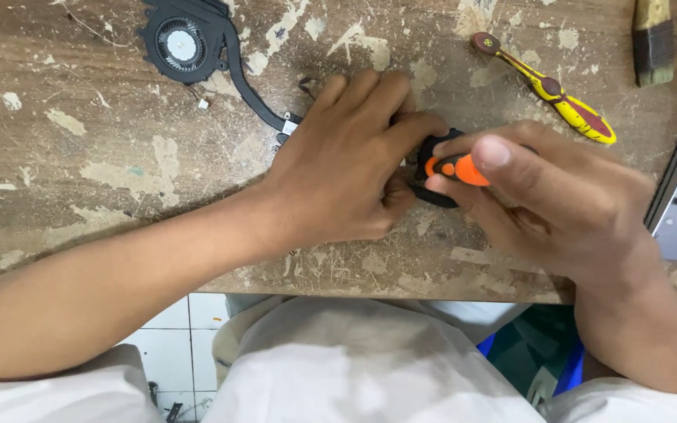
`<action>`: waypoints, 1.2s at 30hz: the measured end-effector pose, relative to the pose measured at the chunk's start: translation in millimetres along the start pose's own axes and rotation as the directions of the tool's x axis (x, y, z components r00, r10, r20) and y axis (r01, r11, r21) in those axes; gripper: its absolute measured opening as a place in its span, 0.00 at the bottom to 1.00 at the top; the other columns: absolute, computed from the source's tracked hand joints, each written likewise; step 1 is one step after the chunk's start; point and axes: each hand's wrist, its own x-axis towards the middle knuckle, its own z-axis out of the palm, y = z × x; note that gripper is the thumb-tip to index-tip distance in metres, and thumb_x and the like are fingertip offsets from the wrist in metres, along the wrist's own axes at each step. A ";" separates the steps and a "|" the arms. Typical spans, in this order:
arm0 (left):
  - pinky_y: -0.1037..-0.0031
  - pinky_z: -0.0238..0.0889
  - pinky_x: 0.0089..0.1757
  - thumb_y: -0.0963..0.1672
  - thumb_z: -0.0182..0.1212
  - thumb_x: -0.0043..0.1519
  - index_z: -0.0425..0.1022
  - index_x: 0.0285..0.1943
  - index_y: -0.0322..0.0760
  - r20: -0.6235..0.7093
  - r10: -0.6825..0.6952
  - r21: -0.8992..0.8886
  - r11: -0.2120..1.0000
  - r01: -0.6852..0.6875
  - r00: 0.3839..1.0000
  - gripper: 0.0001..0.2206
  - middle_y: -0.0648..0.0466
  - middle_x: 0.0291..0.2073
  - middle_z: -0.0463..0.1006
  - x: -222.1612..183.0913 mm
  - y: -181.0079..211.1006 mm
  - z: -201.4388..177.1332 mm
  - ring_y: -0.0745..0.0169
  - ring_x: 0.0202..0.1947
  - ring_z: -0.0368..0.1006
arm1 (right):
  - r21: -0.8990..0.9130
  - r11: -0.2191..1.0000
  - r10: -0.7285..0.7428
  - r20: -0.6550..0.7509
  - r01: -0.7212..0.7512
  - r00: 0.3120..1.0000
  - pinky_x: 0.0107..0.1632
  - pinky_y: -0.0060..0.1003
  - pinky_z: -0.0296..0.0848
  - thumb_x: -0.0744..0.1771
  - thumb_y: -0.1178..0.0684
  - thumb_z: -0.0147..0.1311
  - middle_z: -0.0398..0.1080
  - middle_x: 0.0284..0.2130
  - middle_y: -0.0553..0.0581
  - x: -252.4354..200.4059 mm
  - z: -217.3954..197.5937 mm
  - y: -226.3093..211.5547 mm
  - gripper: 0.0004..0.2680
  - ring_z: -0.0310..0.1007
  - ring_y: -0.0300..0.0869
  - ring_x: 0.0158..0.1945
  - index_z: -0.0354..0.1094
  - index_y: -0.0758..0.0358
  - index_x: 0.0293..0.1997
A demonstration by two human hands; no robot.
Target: Disassembling a laptop cooling fan and heat pipe assembly using a screwdriver on a workbench.
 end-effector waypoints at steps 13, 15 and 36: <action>0.53 0.55 0.47 0.46 0.66 0.54 0.77 0.60 0.43 -0.030 0.008 -0.096 0.995 -0.011 1.000 0.22 0.47 0.45 0.68 1.8 -2.2 -0.1 0.40 0.49 0.64 | 0.100 0.994 -0.043 0.036 0.039 0.998 0.55 0.45 0.82 0.79 0.70 0.66 0.80 0.54 0.74 6.0 -1.0 -3.0 0.22 0.80 0.57 0.49 0.57 0.55 0.79; 0.53 0.55 0.47 0.45 0.67 0.55 0.77 0.60 0.43 -0.018 0.006 -0.104 0.995 -0.008 1.000 0.21 0.48 0.46 0.68 2.2 -2.3 -1.3 0.41 0.49 0.64 | 0.126 0.992 -0.032 0.076 0.022 0.997 0.55 0.45 0.83 0.78 0.70 0.60 0.80 0.55 0.76 8.6 -4.4 0.8 0.19 0.82 0.58 0.50 0.59 0.57 0.76; 0.54 0.74 0.67 0.42 0.57 0.77 0.67 0.75 0.30 -0.431 0.180 -0.503 0.765 -0.401 0.884 0.18 0.42 0.62 0.82 3.1 -3.7 -16.5 0.42 0.63 0.83 | 0.384 0.918 -0.160 0.126 0.100 0.979 0.62 0.49 0.81 0.78 0.67 0.41 0.76 0.58 0.78 11.0 -8.1 31.6 0.15 0.83 0.63 0.57 0.55 0.53 0.74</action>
